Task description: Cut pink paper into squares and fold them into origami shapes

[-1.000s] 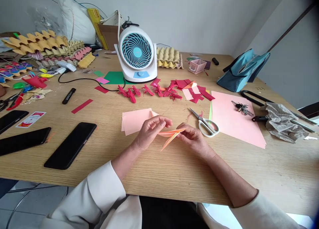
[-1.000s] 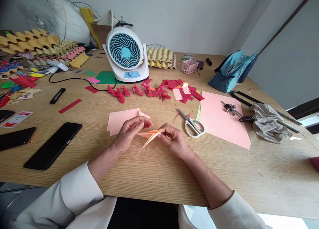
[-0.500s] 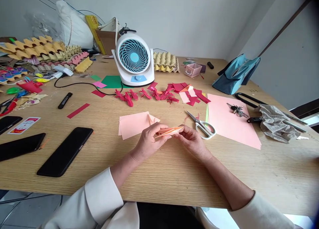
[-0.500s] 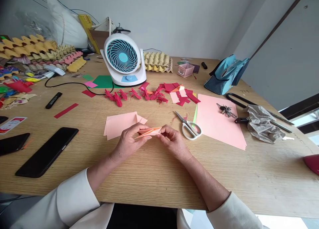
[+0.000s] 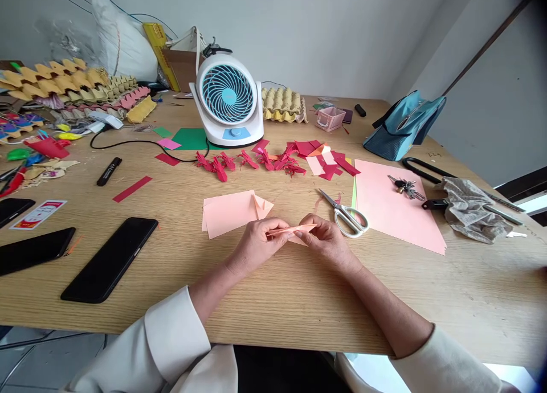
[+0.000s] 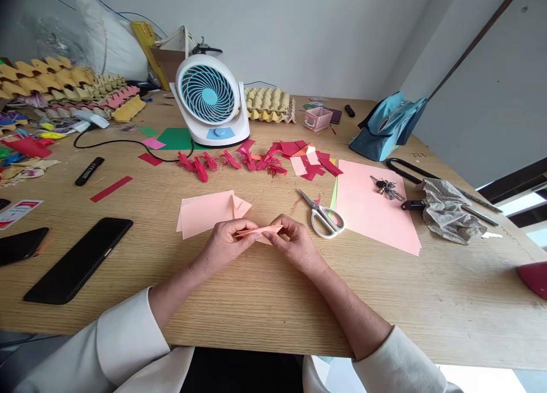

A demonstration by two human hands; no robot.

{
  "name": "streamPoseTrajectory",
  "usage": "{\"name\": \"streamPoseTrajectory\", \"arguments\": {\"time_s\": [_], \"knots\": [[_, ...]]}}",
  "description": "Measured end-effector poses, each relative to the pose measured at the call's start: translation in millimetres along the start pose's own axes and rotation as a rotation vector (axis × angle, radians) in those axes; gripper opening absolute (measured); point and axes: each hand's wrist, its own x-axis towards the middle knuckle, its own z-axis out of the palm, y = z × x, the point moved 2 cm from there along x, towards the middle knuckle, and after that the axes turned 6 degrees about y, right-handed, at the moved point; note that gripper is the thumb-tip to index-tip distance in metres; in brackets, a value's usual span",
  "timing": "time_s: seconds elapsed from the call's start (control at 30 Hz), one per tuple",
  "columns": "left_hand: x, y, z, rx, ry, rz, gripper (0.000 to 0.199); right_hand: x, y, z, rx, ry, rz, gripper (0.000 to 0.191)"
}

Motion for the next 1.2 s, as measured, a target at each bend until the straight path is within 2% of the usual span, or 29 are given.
{"name": "streamPoseTrajectory", "arguments": {"time_s": [0.17, 0.37, 0.63, 0.83, 1.0, 1.2], "knots": [[1, -4, 0.2, -0.022, -0.005, -0.064, 0.023, 1, -3, 1, 0.043, 0.04, 0.066, 0.036], [1, -4, 3.6, -0.035, -0.057, -0.075, 0.023, 0, -7, 5, 0.025, 0.014, 0.119, 0.04], [2, -8, 3.4, -0.018, -0.055, -0.103, 0.028, 0, 1, -1, -0.043, 0.018, 0.109, 0.04], [6, -13, 0.1, -0.063, -0.079, -0.191, 0.022, 2, -3, -6, -0.112, 0.035, 0.04, 0.045], [9, -18, -2.5, -0.107, -0.088, -0.244, 0.023, 3, -3, -8, -0.096, 0.089, 0.042, 0.042], [8, -22, -1.2, -0.093, -0.102, -0.211, 0.024, 4, 2, -7, -0.038, 0.07, 0.086, 0.035]]}}
